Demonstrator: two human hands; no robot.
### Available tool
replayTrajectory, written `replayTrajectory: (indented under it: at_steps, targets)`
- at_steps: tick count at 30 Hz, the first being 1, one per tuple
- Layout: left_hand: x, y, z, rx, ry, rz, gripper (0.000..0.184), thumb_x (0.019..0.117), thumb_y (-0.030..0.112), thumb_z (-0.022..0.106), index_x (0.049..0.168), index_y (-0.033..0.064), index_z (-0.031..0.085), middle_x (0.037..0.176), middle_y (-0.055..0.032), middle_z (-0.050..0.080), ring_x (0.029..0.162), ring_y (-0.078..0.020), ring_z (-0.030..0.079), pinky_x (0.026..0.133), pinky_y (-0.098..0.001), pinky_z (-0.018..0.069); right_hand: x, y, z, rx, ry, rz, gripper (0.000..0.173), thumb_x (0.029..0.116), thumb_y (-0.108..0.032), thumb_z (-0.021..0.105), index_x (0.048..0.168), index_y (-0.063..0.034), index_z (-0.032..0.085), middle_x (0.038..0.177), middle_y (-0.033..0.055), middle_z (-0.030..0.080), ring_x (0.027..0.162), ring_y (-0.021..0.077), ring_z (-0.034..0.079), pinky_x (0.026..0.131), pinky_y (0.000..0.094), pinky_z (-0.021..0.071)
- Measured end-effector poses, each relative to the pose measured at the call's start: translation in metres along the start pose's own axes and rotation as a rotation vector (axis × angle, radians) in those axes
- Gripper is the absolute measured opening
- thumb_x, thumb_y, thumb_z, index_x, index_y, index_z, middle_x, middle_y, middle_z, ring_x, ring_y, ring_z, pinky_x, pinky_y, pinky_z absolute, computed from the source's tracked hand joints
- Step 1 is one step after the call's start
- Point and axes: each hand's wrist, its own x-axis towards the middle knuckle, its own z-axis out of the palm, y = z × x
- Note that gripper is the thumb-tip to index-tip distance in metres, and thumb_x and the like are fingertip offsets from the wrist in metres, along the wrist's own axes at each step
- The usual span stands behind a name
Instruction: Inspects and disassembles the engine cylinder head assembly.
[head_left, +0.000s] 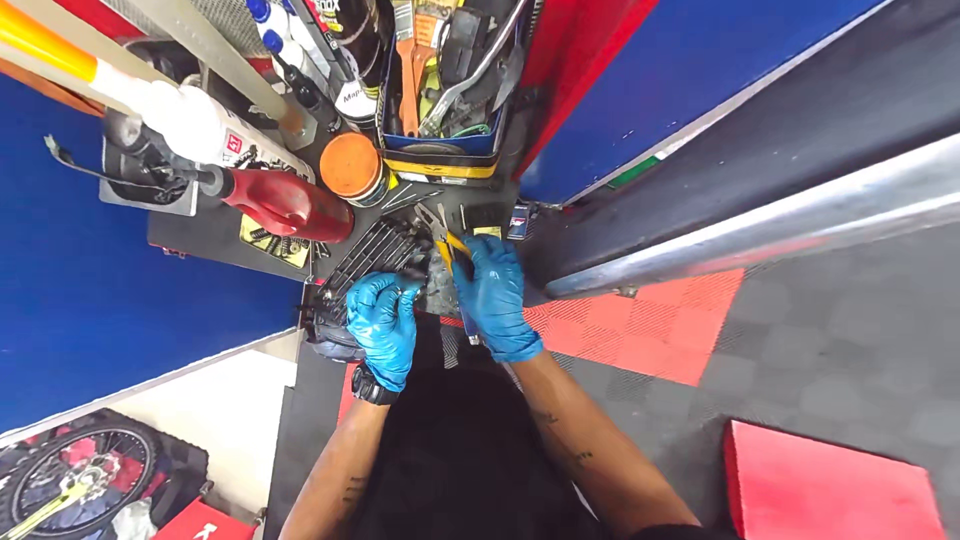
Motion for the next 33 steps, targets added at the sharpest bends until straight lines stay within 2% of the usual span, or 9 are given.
replayTrajectory:
  at_steps: [2, 4, 10, 14, 17, 20, 23, 28, 33]
  targets:
    - [0.000, 0.001, 0.001, 0.006, 0.007, 0.003, 0.013, 0.0875, 0.020, 0.080, 0.083, 0.0089, 0.080, 0.097, -0.0104, 0.075, 0.106, -0.0257, 0.068, 0.099, -0.0366, 0.0515, 0.003, 0.001, -0.003, -0.199, -0.098, 0.042, 0.050, 0.0888, -0.030, 0.073, 0.131, -0.0052, 0.067, 0.123, 0.0253, 0.064, 0.116, 0.0464, 0.060, 0.092, 0.0588, 0.0518]
    - [0.001, 0.001, 0.003, 0.006, 0.015, 0.007, 0.013, 0.0877, 0.020, 0.080, 0.082, 0.0088, 0.080, 0.097, -0.0101, 0.075, 0.106, -0.0253, 0.068, 0.100, -0.0364, 0.0513, 0.003, 0.000, 0.002, -0.293, -0.126, 0.049, 0.056, 0.0872, -0.035, 0.075, 0.131, -0.0023, 0.065, 0.119, 0.0281, 0.064, 0.110, 0.0493, 0.061, 0.086, 0.0606, 0.0527]
    - [0.000, 0.001, 0.005, 0.017, 0.036, 0.003, 0.013, 0.0871, 0.020, 0.080, 0.082, 0.0090, 0.079, 0.097, -0.0096, 0.075, 0.106, -0.0252, 0.068, 0.100, -0.0363, 0.0511, 0.007, -0.007, 0.015, -0.321, -0.236, 0.121, 0.067, 0.0874, -0.027, 0.073, 0.143, 0.0039, 0.053, 0.124, 0.0308, 0.060, 0.110, 0.0476, 0.063, 0.085, 0.0564, 0.0556]
    - [-0.003, 0.001, 0.007, 0.037, 0.052, -0.009, 0.014, 0.0886, 0.021, 0.077, 0.080, 0.0098, 0.078, 0.099, -0.0082, 0.076, 0.112, -0.0285, 0.067, 0.106, -0.0405, 0.0490, -0.007, -0.013, -0.021, -0.232, -0.174, 0.107, 0.067, 0.0902, -0.035, 0.069, 0.143, 0.0030, 0.053, 0.125, 0.0271, 0.063, 0.112, 0.0422, 0.065, 0.090, 0.0550, 0.0558]
    - [-0.007, 0.000, 0.012, 0.071, 0.112, -0.014, 0.016, 0.0898, 0.024, 0.076, 0.081, 0.0118, 0.078, 0.098, -0.0055, 0.077, 0.115, -0.0304, 0.066, 0.109, -0.0449, 0.0453, -0.038, -0.012, -0.059, -0.108, 0.006, -0.094, 0.065, 0.0884, -0.039, 0.070, 0.140, -0.0013, 0.061, 0.118, 0.0225, 0.068, 0.100, 0.0346, 0.070, 0.082, 0.0484, 0.0585]
    - [-0.011, -0.002, 0.013, 0.102, 0.154, -0.023, 0.018, 0.0923, 0.028, 0.073, 0.082, 0.0141, 0.078, 0.098, -0.0032, 0.077, 0.113, -0.0281, 0.068, 0.113, -0.0522, 0.0393, -0.063, -0.016, -0.086, 0.046, -0.019, -0.313, 0.063, 0.0879, -0.039, 0.073, 0.140, -0.0058, 0.063, 0.116, 0.0186, 0.068, 0.095, 0.0254, 0.068, 0.076, 0.0387, 0.0577]
    - [-0.013, -0.002, 0.016, 0.117, 0.189, -0.019, 0.015, 0.0899, 0.022, 0.069, 0.082, 0.0132, 0.078, 0.096, -0.0057, 0.077, 0.111, -0.0289, 0.068, 0.113, -0.0541, 0.0388, -0.075, -0.025, -0.088, 0.018, -0.048, -0.446, 0.060, 0.0892, -0.038, 0.074, 0.140, -0.0069, 0.064, 0.120, 0.0195, 0.069, 0.099, 0.0263, 0.069, 0.078, 0.0384, 0.0586]
    - [-0.013, -0.002, 0.017, 0.124, 0.234, -0.013, 0.011, 0.0883, 0.019, 0.070, 0.085, 0.0134, 0.079, 0.097, -0.0073, 0.077, 0.109, -0.0297, 0.069, 0.112, -0.0541, 0.0406, -0.074, -0.033, -0.079, -0.072, 0.002, -0.521, 0.057, 0.0904, -0.037, 0.071, 0.138, -0.0054, 0.065, 0.118, 0.0201, 0.070, 0.101, 0.0289, 0.069, 0.079, 0.0387, 0.0584]
    - [-0.011, -0.002, 0.018, 0.104, 0.237, -0.019, 0.014, 0.0892, 0.019, 0.068, 0.080, 0.0134, 0.077, 0.094, -0.0052, 0.077, 0.107, -0.0269, 0.069, 0.111, -0.0521, 0.0413, -0.070, -0.036, -0.077, -0.071, 0.035, -0.531, 0.057, 0.0900, -0.036, 0.073, 0.137, -0.0051, 0.066, 0.117, 0.0197, 0.070, 0.102, 0.0277, 0.069, 0.081, 0.0369, 0.0584]
